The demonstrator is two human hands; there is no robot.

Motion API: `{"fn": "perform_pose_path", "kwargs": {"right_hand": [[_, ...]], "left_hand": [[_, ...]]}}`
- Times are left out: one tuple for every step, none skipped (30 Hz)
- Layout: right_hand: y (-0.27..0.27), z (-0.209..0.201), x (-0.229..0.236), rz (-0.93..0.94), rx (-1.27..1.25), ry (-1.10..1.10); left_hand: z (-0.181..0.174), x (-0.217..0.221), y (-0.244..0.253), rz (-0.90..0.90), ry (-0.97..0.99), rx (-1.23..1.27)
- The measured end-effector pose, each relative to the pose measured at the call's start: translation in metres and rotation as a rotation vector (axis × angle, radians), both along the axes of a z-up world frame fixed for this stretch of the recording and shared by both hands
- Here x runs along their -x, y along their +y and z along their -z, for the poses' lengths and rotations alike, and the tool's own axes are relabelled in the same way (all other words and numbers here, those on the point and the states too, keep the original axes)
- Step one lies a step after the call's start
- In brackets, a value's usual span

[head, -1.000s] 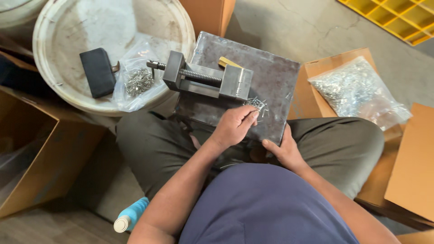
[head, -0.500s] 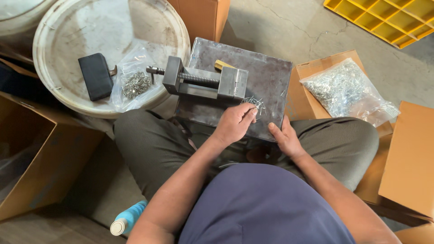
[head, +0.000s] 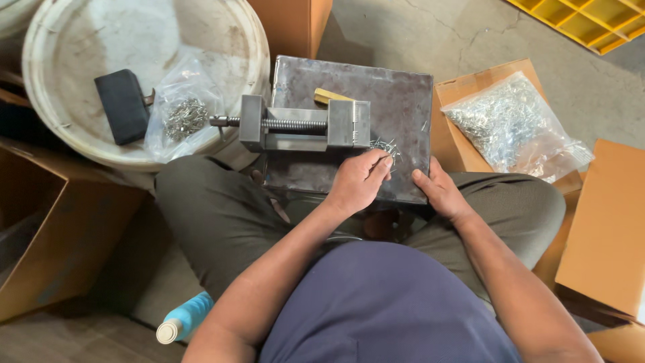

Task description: The person sits cross-legged on the floor and sorts small metal nails by hand, picking them from a pile on a metal workbench and placing them into a plastic bag. The person also uses a small wooden block to sweep the nails together on the workbench.

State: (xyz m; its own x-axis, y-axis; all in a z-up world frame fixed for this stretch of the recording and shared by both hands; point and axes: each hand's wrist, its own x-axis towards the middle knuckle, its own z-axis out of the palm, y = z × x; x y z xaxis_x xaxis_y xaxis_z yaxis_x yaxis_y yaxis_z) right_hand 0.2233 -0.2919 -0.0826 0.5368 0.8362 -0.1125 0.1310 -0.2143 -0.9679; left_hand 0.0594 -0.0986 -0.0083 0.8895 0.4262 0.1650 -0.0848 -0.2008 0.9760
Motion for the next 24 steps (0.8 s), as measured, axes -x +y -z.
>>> {"fn": "perform_pose_path", "kwargs": {"right_hand": [[0.0,-0.002,-0.002,0.007,0.024,0.003],[-0.002,-0.006,-0.004,0.018,0.052,0.004],[-0.003,-0.011,-0.008,0.073,0.101,-0.12],[-0.003,-0.016,-0.012,0.12,0.152,-0.241],[-0.002,-0.021,-0.017,0.165,0.202,-0.363],[-0.001,-0.025,-0.021,0.253,0.148,-0.249],[0.003,-0.029,-0.026,0.342,0.095,-0.135],[0.009,-0.033,-0.033,0.428,0.039,-0.023],[0.015,-0.038,-0.039,0.456,0.04,-0.017],[0.024,-0.041,-0.044,0.483,0.036,-0.01],[0.033,-0.043,-0.048,0.51,0.031,-0.002],[0.036,-0.044,-0.047,0.512,0.04,-0.008],[0.04,-0.044,-0.044,0.515,0.049,-0.014],[0.046,-0.045,-0.045,0.505,0.051,-0.03],[0.049,-0.047,-0.042,0.527,0.064,-0.044],[0.054,-0.048,-0.043,0.54,0.074,-0.06],[0.059,-0.048,-0.043,0.553,0.085,-0.077],[0.059,-0.047,-0.042,0.54,0.058,-0.091],[0.056,-0.047,-0.041,0.526,0.032,-0.104],[0.055,-0.046,-0.042,0.512,0.001,-0.123],[0.053,-0.045,-0.043,0.511,0.027,-0.148],[0.052,-0.046,-0.045,0.512,0.048,-0.177],[0.052,-0.046,-0.047,0.512,0.07,-0.207],[0.051,-0.046,-0.047,0.486,0.107,-0.325]], "left_hand": [[0.0,0.0,0.001,-0.004,0.014,0.006],[-0.001,-0.001,0.001,-0.004,0.025,0.014],[-0.002,-0.002,0.001,0.015,0.037,0.062],[-0.002,-0.001,0.001,0.027,0.053,0.112],[-0.002,-0.001,0.001,0.038,0.069,0.161],[0.0,-0.001,0.002,0.048,0.074,0.158],[0.001,-0.002,0.002,0.057,0.078,0.154],[0.002,-0.002,0.004,0.062,0.082,0.148],[0.003,-0.003,0.004,0.067,0.056,0.131],[0.003,-0.002,0.006,0.07,0.032,0.108],[0.004,-0.001,0.009,0.074,0.008,0.085],[0.006,0.002,0.008,0.108,0.016,0.117],[0.008,0.004,0.009,0.142,0.023,0.15],[0.009,0.004,0.013,0.163,0.019,0.178],[0.011,0.005,0.015,0.199,-0.011,0.246],[0.013,0.006,0.018,0.226,-0.043,0.312],[0.015,0.007,0.021,0.252,-0.077,0.377],[0.018,0.01,0.023,0.273,-0.081,0.396],[0.02,0.012,0.025,0.293,-0.085,0.414],[0.022,0.011,0.027,0.315,-0.097,0.43],[0.024,0.012,0.028,0.314,-0.091,0.453],[0.025,0.012,0.03,0.314,-0.089,0.473],[0.026,0.012,0.032,0.315,-0.087,0.493],[0.026,0.012,0.033,0.321,-0.121,0.496]]}}
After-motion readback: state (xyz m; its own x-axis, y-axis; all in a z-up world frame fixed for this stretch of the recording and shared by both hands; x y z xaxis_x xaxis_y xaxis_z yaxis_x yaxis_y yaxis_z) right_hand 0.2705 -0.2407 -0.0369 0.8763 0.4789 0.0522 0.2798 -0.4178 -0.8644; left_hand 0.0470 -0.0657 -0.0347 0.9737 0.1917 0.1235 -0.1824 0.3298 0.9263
